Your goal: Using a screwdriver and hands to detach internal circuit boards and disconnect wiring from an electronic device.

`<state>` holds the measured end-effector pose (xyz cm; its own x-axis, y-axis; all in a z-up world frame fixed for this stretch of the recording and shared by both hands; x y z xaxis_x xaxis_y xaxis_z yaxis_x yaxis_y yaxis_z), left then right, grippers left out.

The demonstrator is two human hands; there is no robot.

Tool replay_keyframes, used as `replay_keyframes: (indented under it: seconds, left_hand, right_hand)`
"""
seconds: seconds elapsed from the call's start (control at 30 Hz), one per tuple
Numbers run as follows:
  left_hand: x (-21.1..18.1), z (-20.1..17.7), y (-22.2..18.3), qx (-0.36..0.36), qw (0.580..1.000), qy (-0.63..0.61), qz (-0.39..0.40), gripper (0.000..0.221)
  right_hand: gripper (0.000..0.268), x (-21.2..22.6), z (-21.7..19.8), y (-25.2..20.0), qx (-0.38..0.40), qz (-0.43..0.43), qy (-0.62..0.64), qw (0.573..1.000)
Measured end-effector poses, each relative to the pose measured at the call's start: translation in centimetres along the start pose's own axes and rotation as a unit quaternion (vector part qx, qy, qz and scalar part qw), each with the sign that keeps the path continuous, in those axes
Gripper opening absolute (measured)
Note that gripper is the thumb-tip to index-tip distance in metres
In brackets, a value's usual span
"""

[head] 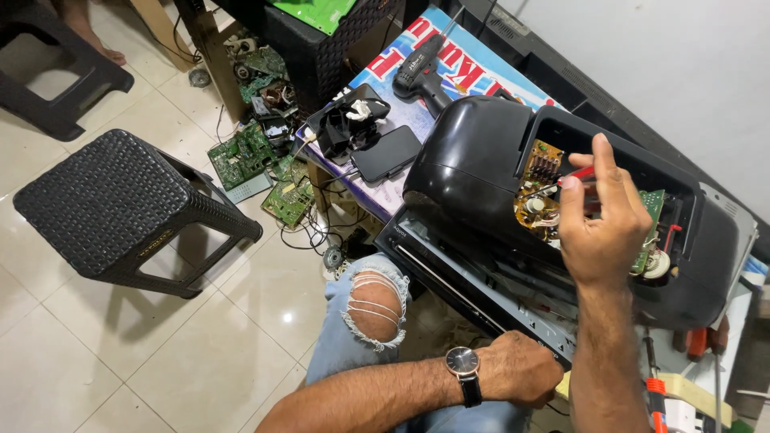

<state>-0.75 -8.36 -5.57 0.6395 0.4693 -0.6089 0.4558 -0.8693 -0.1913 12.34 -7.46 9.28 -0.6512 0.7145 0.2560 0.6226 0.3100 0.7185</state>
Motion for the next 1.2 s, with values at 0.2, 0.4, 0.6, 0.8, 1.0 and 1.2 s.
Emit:
replay_keyframes:
  seconds: [0.2,0.4,0.6,0.8,1.0,1.2]
  left_hand:
    - [0.3,0.8,0.4,-0.015,0.999,0.029,-0.006,0.024]
    - [0.8,1.7,1.0,-0.033,0.999,0.040,-0.001,0.027]
    - [0.9,1.9,1.2,-0.026,0.998,0.058,-0.005,0.028]
    - [1.1,1.7,1.1,-0.024,0.998,0.055,-0.009,0.026]
    - [1.2,2.2,1.3,-0.022,0.997,0.076,-0.015,0.028]
    - [1.3,2.1,1.5,-0.022,0.997,0.071,-0.023,0.030]
  right_hand:
    - [0.043,-0.8,0.4,-0.7,-0.009,0.009,0.012,1.000]
    - [0.040,0.2,0.6,-0.2,0.000,0.015,0.011,1.000]
    - [0.033,0.4,0.5,-0.1,-0.011,0.000,0.000,1.000]
    - [0.021,0.7,0.4,-0.2,-0.018,0.019,-0.042,0.999]
    - [0.023,1.5,0.3,0.3,0.033,0.021,-0.024,0.999]
    - [0.015,-1.2,0.7,-0.2,0.041,0.095,-0.067,0.992]
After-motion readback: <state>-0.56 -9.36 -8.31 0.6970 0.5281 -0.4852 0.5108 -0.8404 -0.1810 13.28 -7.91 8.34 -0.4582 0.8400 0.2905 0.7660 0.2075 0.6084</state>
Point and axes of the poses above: each hand's wrist, its own y-axis towards the middle knuckle, its own z-axis out of the palm, x = y × z, the point moved 5 cm from there along y, towards the middle knuckle, and after that the axes turned 5 degrees about y, right-handed, at the moved point
